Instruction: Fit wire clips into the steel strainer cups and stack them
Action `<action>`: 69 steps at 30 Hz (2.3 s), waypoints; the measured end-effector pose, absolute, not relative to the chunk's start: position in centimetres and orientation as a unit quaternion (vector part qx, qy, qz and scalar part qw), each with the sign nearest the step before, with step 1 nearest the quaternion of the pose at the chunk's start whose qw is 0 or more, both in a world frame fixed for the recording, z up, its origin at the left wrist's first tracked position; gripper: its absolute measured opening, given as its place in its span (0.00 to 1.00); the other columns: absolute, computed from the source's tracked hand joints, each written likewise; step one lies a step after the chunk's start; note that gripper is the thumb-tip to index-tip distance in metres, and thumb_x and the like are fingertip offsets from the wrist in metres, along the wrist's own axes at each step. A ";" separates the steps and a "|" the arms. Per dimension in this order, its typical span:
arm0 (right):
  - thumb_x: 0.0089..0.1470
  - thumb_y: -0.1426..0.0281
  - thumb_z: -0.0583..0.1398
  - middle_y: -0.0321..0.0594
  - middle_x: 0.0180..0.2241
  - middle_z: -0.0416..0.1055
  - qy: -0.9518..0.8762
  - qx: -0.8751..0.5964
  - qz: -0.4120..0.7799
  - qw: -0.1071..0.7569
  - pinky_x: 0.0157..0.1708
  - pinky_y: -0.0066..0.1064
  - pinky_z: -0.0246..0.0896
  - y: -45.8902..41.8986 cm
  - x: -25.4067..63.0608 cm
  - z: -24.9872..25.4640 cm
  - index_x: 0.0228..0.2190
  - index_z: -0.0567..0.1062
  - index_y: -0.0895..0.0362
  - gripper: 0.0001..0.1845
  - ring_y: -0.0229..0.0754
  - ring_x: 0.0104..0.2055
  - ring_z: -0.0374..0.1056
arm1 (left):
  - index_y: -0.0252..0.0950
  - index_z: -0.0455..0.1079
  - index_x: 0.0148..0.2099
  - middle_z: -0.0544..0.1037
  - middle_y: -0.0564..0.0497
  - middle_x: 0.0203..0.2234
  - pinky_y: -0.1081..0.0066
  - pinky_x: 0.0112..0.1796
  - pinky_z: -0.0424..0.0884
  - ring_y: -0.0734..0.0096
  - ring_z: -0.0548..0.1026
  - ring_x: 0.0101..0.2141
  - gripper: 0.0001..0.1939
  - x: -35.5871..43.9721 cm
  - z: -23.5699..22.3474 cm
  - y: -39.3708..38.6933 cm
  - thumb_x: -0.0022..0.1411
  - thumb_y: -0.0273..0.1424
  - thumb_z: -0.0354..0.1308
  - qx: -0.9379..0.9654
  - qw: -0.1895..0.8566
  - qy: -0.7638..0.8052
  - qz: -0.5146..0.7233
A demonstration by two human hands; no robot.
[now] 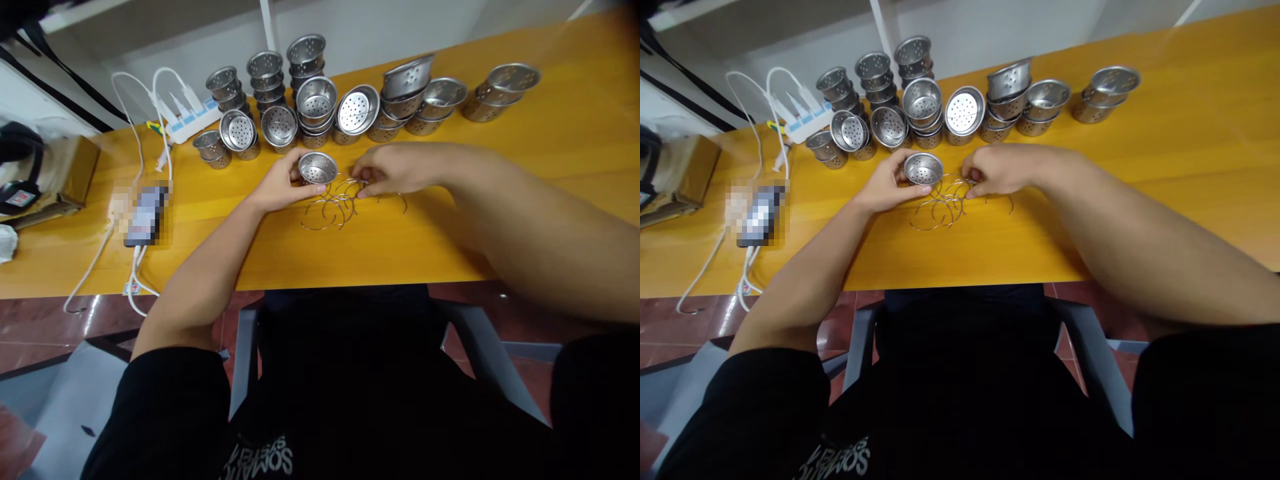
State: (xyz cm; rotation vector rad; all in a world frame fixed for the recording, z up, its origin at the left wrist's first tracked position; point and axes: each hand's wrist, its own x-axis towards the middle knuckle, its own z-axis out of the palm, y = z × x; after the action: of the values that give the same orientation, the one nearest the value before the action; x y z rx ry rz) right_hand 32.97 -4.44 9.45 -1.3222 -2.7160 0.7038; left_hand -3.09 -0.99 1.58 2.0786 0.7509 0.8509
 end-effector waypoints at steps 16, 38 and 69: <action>0.74 0.54 0.72 0.53 0.47 0.90 -0.874 -0.435 0.202 0.080 0.59 0.59 0.77 -4.8 31.4 8.8 0.44 0.87 0.50 0.13 0.64 0.49 0.83 | 0.39 0.75 0.76 0.87 0.35 0.71 0.40 0.73 0.91 0.35 0.92 0.70 0.61 -3.1 1.3 -0.6 0.58 0.73 0.88 0.820 0.390 0.261 0.328; 0.70 0.23 0.69 0.51 0.47 0.85 -0.760 -0.491 0.292 0.311 0.58 0.62 0.80 -6.1 31.6 9.5 0.53 0.83 0.45 0.40 0.59 0.47 0.75 | 0.46 0.69 0.81 0.82 0.36 0.72 0.33 0.76 0.84 0.32 0.86 0.74 0.73 -3.6 0.9 0.6 0.52 0.87 0.81 0.805 0.359 0.278 0.382; 0.84 0.37 0.73 0.42 0.34 0.78 -0.773 -0.381 0.186 0.473 0.48 0.54 0.87 -6.0 26.2 5.1 0.53 0.90 0.46 0.26 0.56 0.36 0.79 | 0.47 0.60 0.82 0.78 0.43 0.66 0.40 0.74 0.82 0.45 0.86 0.67 0.62 -1.6 -0.8 0.4 0.68 0.77 0.81 0.840 0.300 0.236 0.385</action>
State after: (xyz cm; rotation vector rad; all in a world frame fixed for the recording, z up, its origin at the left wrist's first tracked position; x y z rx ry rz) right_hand 26.16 -6.04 5.08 -0.9324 -1.8909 0.4550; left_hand -1.64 0.36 -0.81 2.2304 0.6255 1.0222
